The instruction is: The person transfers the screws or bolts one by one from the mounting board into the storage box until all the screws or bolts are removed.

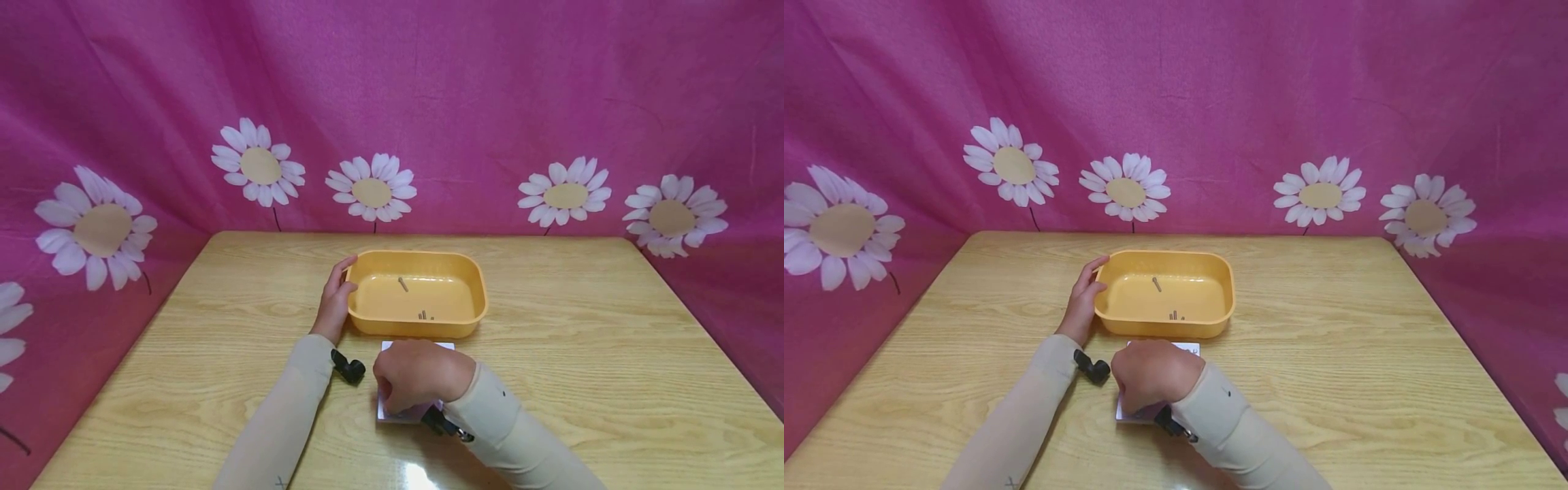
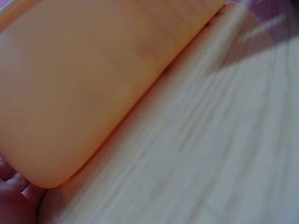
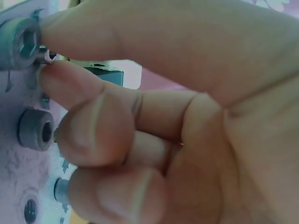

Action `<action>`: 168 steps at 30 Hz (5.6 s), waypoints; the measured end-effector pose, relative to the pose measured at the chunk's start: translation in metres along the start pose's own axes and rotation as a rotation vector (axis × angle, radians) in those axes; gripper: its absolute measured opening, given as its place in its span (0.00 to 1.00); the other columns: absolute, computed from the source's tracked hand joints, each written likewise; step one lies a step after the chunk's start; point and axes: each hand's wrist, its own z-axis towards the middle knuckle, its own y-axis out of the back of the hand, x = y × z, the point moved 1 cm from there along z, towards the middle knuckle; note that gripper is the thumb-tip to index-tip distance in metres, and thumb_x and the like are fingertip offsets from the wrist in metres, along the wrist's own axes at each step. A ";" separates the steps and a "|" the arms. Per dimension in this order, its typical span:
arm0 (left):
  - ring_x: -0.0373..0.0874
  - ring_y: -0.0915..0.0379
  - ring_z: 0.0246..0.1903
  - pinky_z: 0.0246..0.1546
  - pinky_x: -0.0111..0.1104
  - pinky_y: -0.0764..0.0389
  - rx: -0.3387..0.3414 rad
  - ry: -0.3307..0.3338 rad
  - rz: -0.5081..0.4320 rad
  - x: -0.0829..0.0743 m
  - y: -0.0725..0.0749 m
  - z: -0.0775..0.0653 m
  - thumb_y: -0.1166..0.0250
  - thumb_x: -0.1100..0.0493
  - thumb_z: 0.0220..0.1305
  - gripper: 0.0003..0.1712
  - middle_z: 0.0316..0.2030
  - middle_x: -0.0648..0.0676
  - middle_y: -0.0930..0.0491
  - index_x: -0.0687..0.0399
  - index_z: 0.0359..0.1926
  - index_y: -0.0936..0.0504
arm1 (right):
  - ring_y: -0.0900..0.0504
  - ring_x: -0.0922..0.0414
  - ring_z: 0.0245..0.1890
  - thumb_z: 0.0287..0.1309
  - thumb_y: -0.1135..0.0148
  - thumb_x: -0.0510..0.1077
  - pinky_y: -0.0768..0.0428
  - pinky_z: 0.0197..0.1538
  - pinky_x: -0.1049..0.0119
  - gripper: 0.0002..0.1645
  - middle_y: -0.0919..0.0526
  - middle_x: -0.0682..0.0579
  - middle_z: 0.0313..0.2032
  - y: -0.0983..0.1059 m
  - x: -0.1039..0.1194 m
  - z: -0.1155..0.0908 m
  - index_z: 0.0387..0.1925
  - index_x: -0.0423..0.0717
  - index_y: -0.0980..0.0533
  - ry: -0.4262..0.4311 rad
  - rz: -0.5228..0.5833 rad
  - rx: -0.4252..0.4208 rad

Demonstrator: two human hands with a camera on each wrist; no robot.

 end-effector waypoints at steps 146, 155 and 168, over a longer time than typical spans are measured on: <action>0.61 0.46 0.66 0.64 0.54 0.40 0.031 0.012 0.005 -0.024 -0.005 -0.012 0.57 0.73 0.63 0.32 0.71 0.60 0.44 0.62 0.70 0.39 | 0.33 0.62 0.14 0.38 0.32 0.44 0.35 0.17 0.67 0.14 0.31 0.62 0.11 -0.002 0.014 -0.005 0.11 0.55 0.30 -0.035 -0.107 -0.123; 0.53 0.45 0.67 0.64 0.49 0.39 0.009 0.010 0.012 0.000 0.001 0.000 0.56 0.70 0.64 0.32 0.70 0.53 0.42 0.53 0.69 0.36 | 0.33 0.64 0.14 0.36 0.33 0.43 0.36 0.17 0.67 0.14 0.31 0.64 0.13 -0.002 0.013 -0.006 0.10 0.57 0.31 -0.014 -0.149 -0.167; 0.55 0.39 0.62 0.60 0.49 0.35 -0.005 -0.009 0.023 -0.001 -0.001 -0.001 0.56 0.70 0.63 0.32 0.68 0.56 0.38 0.52 0.68 0.35 | 0.29 0.65 0.18 0.45 0.31 0.43 0.31 0.22 0.71 0.13 0.28 0.64 0.15 0.001 0.013 -0.006 0.15 0.54 0.28 -0.007 -0.081 -0.145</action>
